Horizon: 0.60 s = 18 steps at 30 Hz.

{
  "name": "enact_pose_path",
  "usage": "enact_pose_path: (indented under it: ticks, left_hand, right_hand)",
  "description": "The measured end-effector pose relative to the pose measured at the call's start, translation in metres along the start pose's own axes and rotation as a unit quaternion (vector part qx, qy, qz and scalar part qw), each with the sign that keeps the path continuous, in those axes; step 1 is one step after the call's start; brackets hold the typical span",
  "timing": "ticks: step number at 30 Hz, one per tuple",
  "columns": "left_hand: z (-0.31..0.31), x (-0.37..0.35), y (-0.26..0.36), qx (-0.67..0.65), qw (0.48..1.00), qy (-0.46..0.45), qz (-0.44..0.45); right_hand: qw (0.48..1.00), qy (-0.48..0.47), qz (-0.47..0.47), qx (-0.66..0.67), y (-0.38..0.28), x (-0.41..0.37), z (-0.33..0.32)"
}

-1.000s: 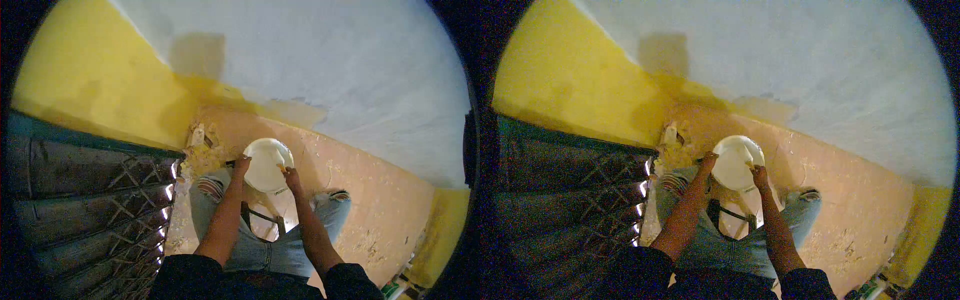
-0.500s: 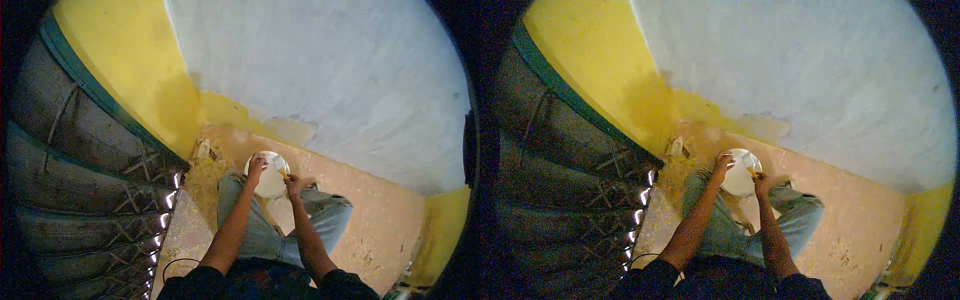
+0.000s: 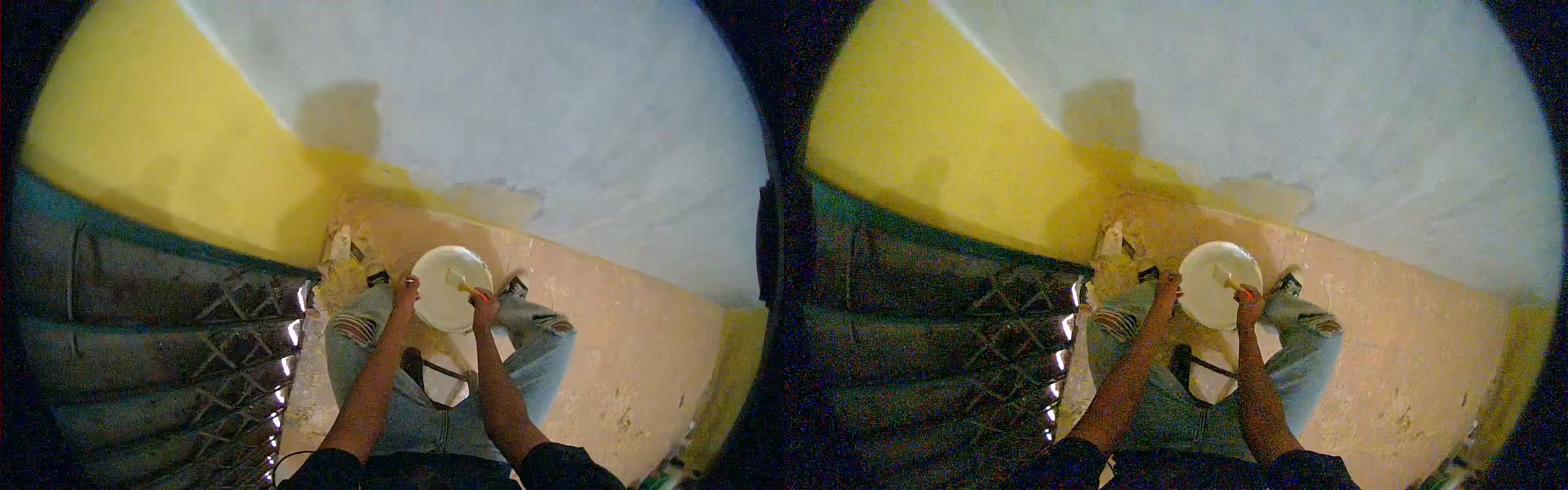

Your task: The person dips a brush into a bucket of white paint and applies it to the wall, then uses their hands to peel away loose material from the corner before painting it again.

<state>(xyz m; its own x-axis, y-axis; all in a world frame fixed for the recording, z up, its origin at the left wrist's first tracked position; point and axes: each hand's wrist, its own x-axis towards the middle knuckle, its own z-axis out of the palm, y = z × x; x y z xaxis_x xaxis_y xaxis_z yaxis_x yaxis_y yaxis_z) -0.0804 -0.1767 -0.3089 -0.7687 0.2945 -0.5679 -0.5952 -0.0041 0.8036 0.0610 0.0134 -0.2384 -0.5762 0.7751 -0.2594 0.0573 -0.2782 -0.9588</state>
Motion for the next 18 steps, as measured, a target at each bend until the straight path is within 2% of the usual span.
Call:
enact_pose_path:
  ticks: [1,2,3,5,6,7,8,9,11,12,14,15,16,18]
  left_hand:
    - [-0.014,0.022,-0.025,-0.071,0.997,-0.004,-0.02]
    - [-0.019,0.02,-0.013,-0.067,0.996,-0.053,-0.011]
    - [-0.009,0.018,-0.002,-0.064,0.996,-0.054,-0.021]
    - [0.006,0.028,0.01,0.078,0.991,0.097,-0.046]
    - [-0.003,0.047,-0.008,0.082,0.99,0.097,-0.059]
    - [-0.017,0.073,-0.038,0.264,0.96,0.075,0.047]
    - [-0.025,0.09,-0.06,0.433,0.887,0.042,0.153]
    - [-0.021,0.088,-0.059,0.436,0.888,0.033,0.14]
    - [0.003,0.064,-0.022,0.482,0.869,0.079,0.081]
    - [0.011,0.055,-0.01,0.485,0.869,0.07,0.07]
    - [0.022,0.047,0.003,0.471,0.882,0.003,-0.021]
    - [0.015,0.051,-0.013,0.471,0.882,-0.002,-0.027]
    - [0.007,0.052,-0.028,0.444,0.895,-0.02,-0.034]
    - [-0.01,0.064,-0.065,0.416,0.908,-0.037,-0.044]
  right_hand:
    - [0.999,0.006,-0.008,0.035,0.012,0.008,-0.001]
    - [0.997,0.023,0.054,0.047,0.016,0.013,0.0]
    - [0.997,0.03,0.061,0.045,0.027,0.02,0.001]
    - [0.995,0.043,0.06,0.068,0.057,0.034,0.001]
    - [0.994,0.05,0.071,0.063,0.063,0.036,0.003]
    - [0.99,0.049,0.111,0.077,0.062,0.04,0.007]
    - [0.983,0.049,0.148,0.093,0.066,0.046,0.011]
    - [0.982,0.06,0.158,0.087,0.076,0.051,0.012]
    - [0.992,0.027,0.123,0.029,0.098,0.057,0.009]
    - [0.991,0.034,0.13,-0.009,0.097,0.058,0.015]
    - [0.988,0.042,0.144,-0.042,0.106,0.059,0.022]
    - [0.985,0.04,0.15,-0.069,0.11,0.061,0.027]
    - [0.989,0.051,0.139,-0.025,0.113,0.06,0.033]
    - [0.99,0.046,0.133,-0.032,0.141,0.061,0.035]
